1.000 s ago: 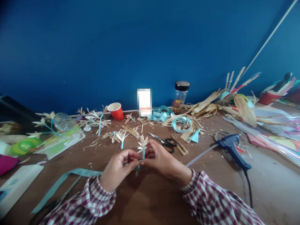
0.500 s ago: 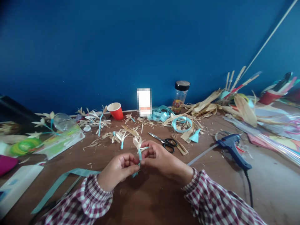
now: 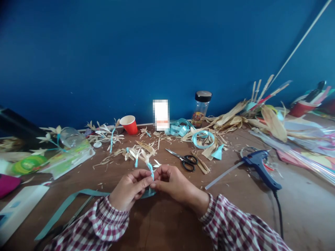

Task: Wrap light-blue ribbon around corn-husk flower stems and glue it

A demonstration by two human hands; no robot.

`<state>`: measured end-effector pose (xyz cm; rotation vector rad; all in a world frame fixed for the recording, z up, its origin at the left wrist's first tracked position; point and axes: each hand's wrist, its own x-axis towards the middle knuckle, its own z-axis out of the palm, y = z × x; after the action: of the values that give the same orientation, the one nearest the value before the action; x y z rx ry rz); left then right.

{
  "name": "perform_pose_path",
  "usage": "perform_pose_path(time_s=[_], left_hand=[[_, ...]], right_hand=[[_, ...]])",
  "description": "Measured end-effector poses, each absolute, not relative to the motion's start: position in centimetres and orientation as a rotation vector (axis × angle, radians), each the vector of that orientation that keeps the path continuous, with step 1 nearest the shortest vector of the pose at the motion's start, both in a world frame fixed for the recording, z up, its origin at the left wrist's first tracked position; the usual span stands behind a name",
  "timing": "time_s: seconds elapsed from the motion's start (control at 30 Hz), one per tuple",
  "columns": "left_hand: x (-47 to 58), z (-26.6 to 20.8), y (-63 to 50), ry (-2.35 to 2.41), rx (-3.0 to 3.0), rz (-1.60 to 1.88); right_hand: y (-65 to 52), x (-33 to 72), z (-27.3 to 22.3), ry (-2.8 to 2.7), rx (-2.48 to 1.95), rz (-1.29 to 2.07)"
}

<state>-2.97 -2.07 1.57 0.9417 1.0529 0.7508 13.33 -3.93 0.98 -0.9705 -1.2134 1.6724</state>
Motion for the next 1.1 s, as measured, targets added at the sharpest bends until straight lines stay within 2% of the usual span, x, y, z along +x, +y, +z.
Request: perform_pose_path(time_s=[0.23,0.5,1.1], left_hand=[[-3.6,2.3,-1.6,0.930,1.064,0.638],[-3.4,2.1,-1.7,0.978,1.077,0.651],[-3.0,1.9,-2.1,1.025,1.002,0.728]], right_hand=[[-3.9,14.2,1.4,-1.157,-0.852,1.856],[-4.2,13.9,1.6,-1.095,-0.933,1.847],[-4.2,12.9,1.4,-1.241,-1.135,1.547]])
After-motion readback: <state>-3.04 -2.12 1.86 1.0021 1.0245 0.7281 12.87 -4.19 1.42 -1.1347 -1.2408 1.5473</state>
